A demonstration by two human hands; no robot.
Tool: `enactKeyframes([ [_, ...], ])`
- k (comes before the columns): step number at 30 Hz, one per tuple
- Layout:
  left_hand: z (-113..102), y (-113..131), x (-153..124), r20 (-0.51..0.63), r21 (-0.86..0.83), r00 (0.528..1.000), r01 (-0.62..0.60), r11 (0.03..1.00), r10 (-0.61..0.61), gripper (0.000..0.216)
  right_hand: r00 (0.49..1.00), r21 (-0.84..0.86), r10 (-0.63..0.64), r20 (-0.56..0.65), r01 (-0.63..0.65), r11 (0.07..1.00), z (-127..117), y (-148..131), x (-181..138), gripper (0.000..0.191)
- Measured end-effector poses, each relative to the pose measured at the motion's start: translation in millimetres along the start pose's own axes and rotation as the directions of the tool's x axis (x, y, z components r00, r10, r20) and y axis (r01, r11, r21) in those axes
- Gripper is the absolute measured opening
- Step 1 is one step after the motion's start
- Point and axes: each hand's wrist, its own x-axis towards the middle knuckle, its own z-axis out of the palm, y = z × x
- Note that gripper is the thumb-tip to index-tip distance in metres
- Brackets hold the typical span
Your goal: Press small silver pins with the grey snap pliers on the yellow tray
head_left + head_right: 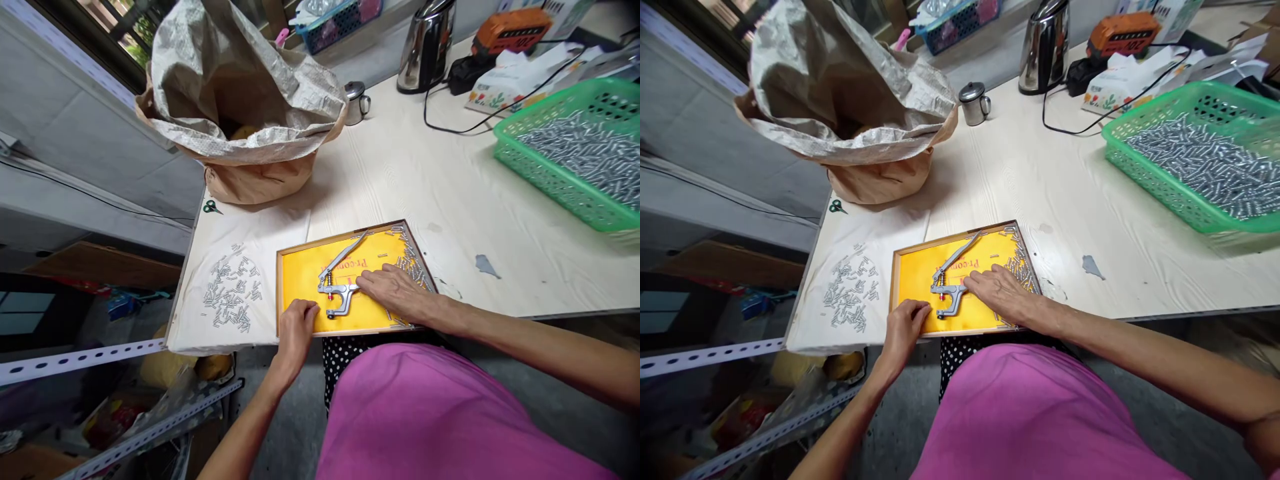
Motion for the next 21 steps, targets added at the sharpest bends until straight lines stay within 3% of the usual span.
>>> enactKeyframes([
  [3,0.5,11.8,2.8,0.123,-0.418,0.963,0.269,0.867,-0.24,0.028,1.0,-0.031,-0.02,-0.02,0.02,0.999,-3.7,-2.2,-0.4,0.017],
  [6,5.6,22.0,2.0,0.155,-0.588,0.935,0.348,0.73,-0.32,0.047,1.0,-0.056,-0.01,-0.029,0.009,0.998,-6.5,-5.1,-1.2,0.016],
  [21,17.0,30.1,-1.3,0.142,-0.458,0.931,0.363,0.811,-0.337,0.048,0.999,-0.011,0.047,0.027,-0.047,0.999,-8.1,-8.0,-1.5,0.016],
])
